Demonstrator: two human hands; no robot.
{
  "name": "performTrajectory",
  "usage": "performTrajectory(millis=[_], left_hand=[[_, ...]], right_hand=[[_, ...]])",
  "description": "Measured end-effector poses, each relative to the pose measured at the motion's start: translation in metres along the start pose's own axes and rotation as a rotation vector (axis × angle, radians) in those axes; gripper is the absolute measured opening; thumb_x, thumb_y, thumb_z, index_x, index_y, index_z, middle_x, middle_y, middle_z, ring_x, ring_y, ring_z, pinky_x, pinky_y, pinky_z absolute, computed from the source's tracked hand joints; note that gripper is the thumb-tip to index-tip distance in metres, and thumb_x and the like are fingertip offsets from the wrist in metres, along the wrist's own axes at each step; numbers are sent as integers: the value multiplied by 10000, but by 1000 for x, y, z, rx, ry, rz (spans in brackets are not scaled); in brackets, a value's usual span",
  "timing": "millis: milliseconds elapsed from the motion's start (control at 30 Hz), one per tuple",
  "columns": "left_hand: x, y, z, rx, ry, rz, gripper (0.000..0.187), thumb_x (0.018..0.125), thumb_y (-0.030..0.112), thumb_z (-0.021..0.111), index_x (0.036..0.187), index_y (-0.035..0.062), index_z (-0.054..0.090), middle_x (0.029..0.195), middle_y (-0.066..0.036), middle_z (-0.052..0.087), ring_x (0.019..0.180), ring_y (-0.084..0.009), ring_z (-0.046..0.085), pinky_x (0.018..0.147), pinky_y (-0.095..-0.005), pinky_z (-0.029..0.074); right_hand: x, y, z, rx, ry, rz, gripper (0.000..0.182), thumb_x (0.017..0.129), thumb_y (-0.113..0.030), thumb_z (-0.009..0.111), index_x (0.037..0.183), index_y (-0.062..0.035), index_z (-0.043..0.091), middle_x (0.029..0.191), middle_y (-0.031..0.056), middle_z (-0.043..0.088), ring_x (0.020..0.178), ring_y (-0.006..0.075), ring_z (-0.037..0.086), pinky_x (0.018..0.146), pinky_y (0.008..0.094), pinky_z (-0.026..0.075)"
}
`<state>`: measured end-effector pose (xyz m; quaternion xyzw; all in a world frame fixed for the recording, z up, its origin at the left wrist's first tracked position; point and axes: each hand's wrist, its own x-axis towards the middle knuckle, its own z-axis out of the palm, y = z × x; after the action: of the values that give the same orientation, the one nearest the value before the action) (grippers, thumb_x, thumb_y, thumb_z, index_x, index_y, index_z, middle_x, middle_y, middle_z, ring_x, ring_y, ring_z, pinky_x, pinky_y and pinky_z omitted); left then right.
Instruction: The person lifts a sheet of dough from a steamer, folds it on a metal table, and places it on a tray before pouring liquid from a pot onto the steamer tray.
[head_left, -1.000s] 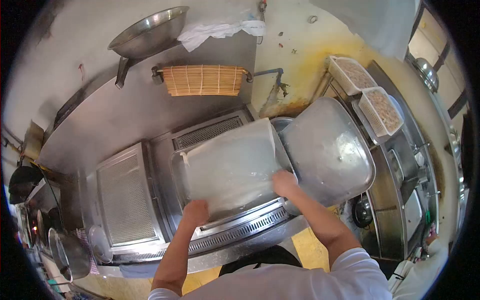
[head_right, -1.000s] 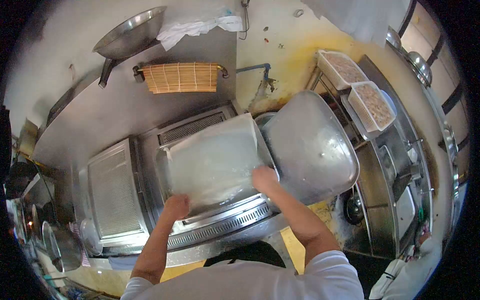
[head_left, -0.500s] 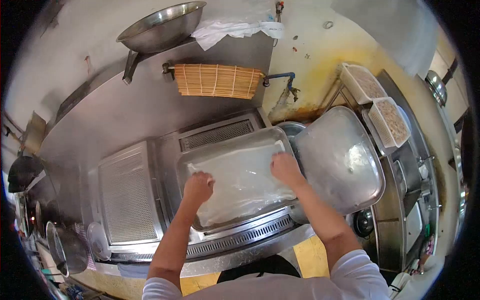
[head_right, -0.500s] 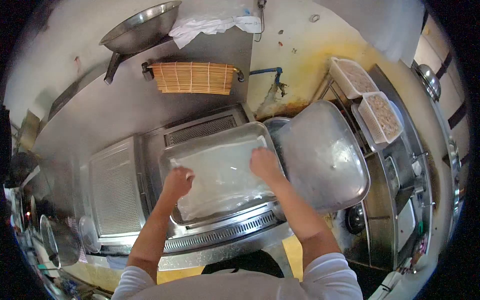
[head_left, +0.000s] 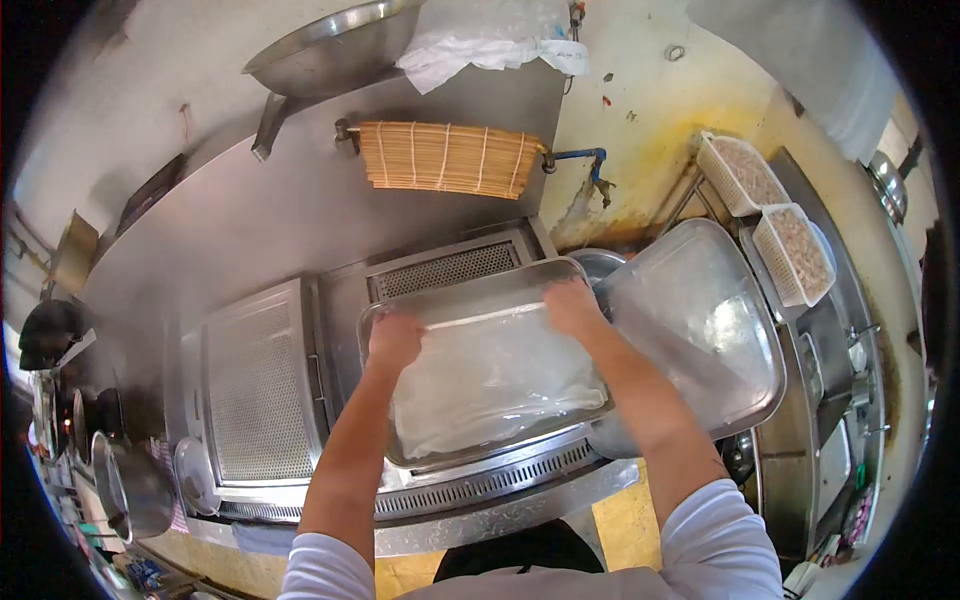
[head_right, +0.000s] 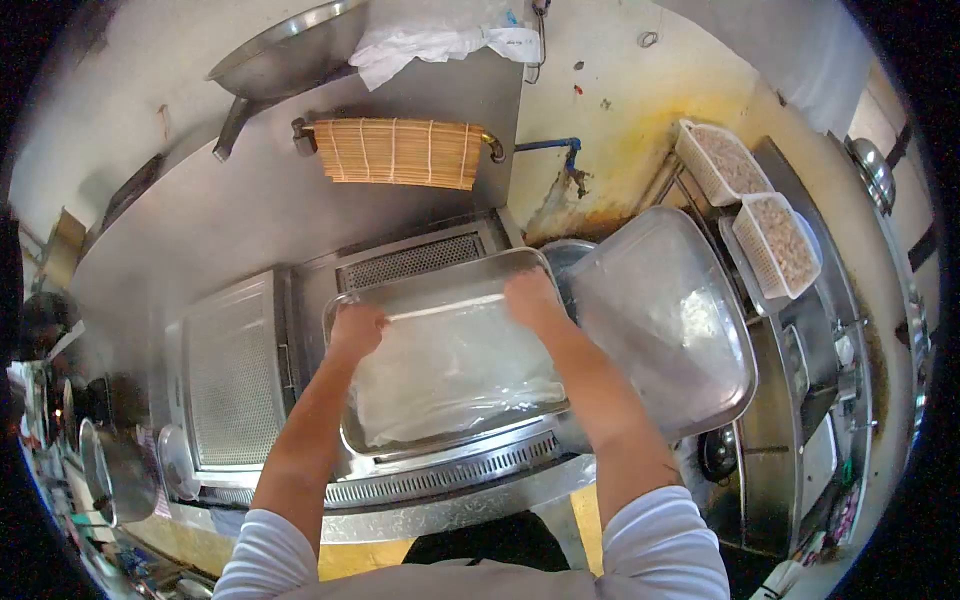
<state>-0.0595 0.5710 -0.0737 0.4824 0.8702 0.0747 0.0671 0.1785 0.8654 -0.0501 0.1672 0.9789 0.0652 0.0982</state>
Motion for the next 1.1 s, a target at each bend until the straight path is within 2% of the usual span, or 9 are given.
performTrajectory(millis=[167, 333, 433, 533, 633, 667, 800, 900, 1100], left_hand=[[-36, -2, -33, 35, 30, -86, 163, 915, 247, 696, 956, 125, 795, 1025, -139, 748, 1046, -344, 694, 1020, -525, 448], [-99, 2, -80, -184, 309, -116, 96, 925, 161, 714, 949, 87, 771, 1032, -127, 738, 1036, -355, 682, 915, -493, 504], [-134, 14, -109, -464, 575, -124, 90, 941, 121, 731, 966, 39, 755, 962, -138, 743, 927, -307, 711, 824, -415, 543], [-159, 25, -150, -818, 598, -206, 160, 988, 144, 717, 974, -14, 737, 892, -114, 741, 835, -210, 684, 786, -346, 537], [-191, 60, -218, -802, 709, -255, 188, 1023, 143, 685, 986, -39, 720, 852, -63, 720, 804, -127, 617, 771, -318, 521], [-199, 66, -232, -760, 803, -201, 283, 1050, 202, 665, 948, -61, 693, 774, -47, 646, 751, -145, 533, 688, -341, 479], [-230, 84, -300, -1036, 831, -195, 272, 1066, 215, 651, 1014, -45, 715, 846, -9, 685, 794, -99, 579, 727, -303, 510], [-239, 54, -324, -1040, 937, -154, 275, 1069, 220, 650, 1018, -41, 719, 846, -2, 683, 780, -90, 576, 700, -288, 498], [-311, 21, -380, -1046, 1173, -41, 227, 1082, 184, 620, 1046, -19, 714, 789, 6, 641, 661, -73, 559, 599, -258, 471]], right_hand=[[-46, 11, -31, -64, 147, 123, 196, 896, -142, 618, 987, -91, 784, 1069, 119, 741, 1075, 300, 699, 973, 452, 487], [-109, 32, -71, 133, 423, 198, 187, 892, -100, 628, 988, -59, 783, 1058, 148, 750, 1048, 317, 709, 951, 454, 512], [-152, 35, -122, 676, 596, 179, 213, 908, -35, 633, 1062, -42, 779, 1021, 159, 771, 972, 264, 733, 888, 393, 544], [-169, 48, -152, 1071, 717, 119, 238, 936, -1, 637, 1127, -48, 770, 962, 120, 783, 891, 174, 716, 832, 312, 542], [-194, 56, -214, 1294, 731, 43, 194, 967, -19, 636, 1112, -27, 766, 922, 62, 763, 877, 127, 673, 840, 277, 520], [-193, 61, -224, 1338, 791, -22, 203, 949, 7, 620, 1098, -2, 758, 909, 52, 745, 880, 132, 663, 848, 285, 516], [-209, 62, -293, 1798, 667, -249, 238, 898, -7, 649, 1107, 35, 754, 908, 77, 734, 896, 121, 625, 862, 289, 500], [-225, 52, -345, 1616, 696, -198, 242, 932, 16, 607, 1129, 37, 746, 973, 87, 739, 902, 162, 675, 877, 310, 532], [-271, -51, -435, 1106, 959, -153, 238, 945, -36, 644, 1132, 78, 739, 878, 54, 731, 822, 120, 650, 769, 276, 517]])
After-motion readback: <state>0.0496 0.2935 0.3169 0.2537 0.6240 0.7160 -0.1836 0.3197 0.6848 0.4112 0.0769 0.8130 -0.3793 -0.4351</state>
